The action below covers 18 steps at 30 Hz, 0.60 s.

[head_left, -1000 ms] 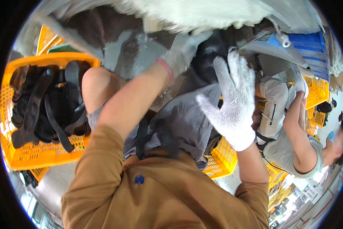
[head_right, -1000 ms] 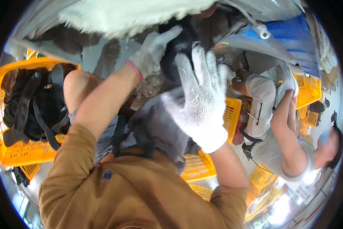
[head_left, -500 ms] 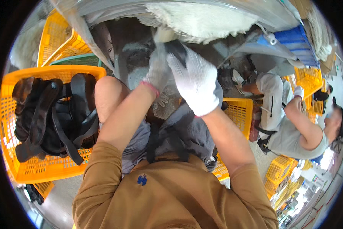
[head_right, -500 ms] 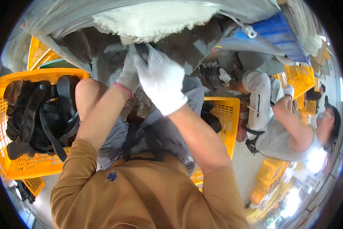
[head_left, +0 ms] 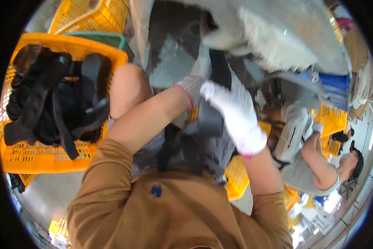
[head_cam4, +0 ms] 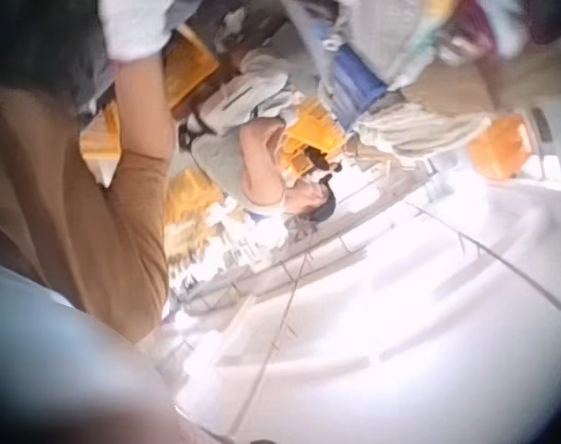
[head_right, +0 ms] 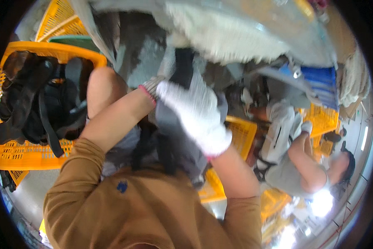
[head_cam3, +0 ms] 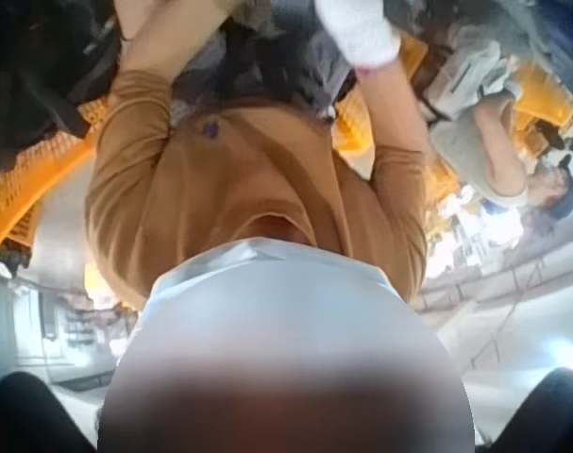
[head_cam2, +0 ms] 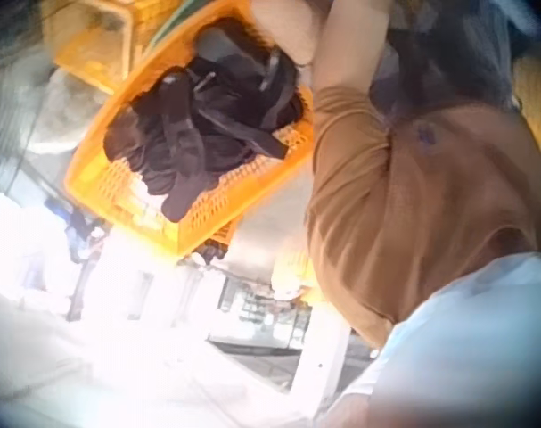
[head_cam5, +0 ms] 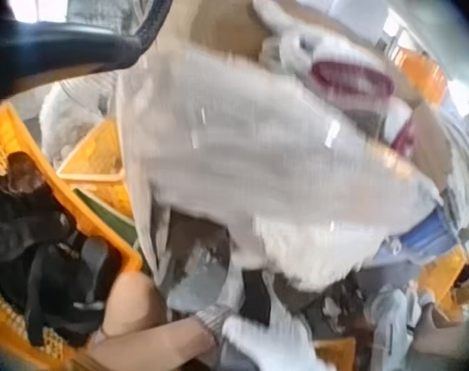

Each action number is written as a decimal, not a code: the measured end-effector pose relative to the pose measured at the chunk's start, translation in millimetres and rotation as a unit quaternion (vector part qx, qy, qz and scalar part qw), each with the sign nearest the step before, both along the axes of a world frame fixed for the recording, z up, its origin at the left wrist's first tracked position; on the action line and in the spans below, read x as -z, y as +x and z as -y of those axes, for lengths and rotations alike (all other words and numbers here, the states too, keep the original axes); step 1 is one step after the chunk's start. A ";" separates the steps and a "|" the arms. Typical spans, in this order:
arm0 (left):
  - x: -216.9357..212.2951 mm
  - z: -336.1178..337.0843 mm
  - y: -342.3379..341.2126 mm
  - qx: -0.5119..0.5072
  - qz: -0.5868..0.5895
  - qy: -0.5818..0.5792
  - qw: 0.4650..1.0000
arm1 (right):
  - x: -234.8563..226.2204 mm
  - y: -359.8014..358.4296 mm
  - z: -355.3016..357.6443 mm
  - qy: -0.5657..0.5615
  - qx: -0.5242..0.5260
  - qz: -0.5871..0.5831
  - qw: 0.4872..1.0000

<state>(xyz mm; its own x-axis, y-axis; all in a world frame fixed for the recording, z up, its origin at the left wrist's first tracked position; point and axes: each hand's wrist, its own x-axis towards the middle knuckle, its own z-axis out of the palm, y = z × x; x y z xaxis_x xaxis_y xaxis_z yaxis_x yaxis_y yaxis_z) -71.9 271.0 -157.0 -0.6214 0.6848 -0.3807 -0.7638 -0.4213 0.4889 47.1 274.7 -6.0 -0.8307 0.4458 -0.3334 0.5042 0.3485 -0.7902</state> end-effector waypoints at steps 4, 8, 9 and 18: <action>43.7 1.4 19.6 0.003 0.110 -0.001 0.994 | 6.8 53.8 58.5 0.182 0.046 0.004 0.982; 64.2 -18.2 -9.9 0.002 -0.193 -0.068 0.979 | 61.4 38.8 15.9 0.287 0.039 -0.170 0.942; 62.0 -21.0 -16.5 -0.006 -0.252 -0.057 0.966 | 72.6 27.5 -6.6 0.299 0.052 -0.188 0.934; 19.5 19.0 50.9 0.022 0.108 0.012 0.994 | 1.4 2.0 -5.2 0.119 0.001 -0.029 0.992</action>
<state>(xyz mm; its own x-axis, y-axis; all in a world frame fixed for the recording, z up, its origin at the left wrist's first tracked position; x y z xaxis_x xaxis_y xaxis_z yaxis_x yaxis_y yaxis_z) -21.0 252.0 -176.5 -0.4966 0.7196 -0.4853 -0.8676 -0.3955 0.3014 49.2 279.9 -7.4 -0.8444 0.5078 -0.1707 0.4617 0.5282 -0.7126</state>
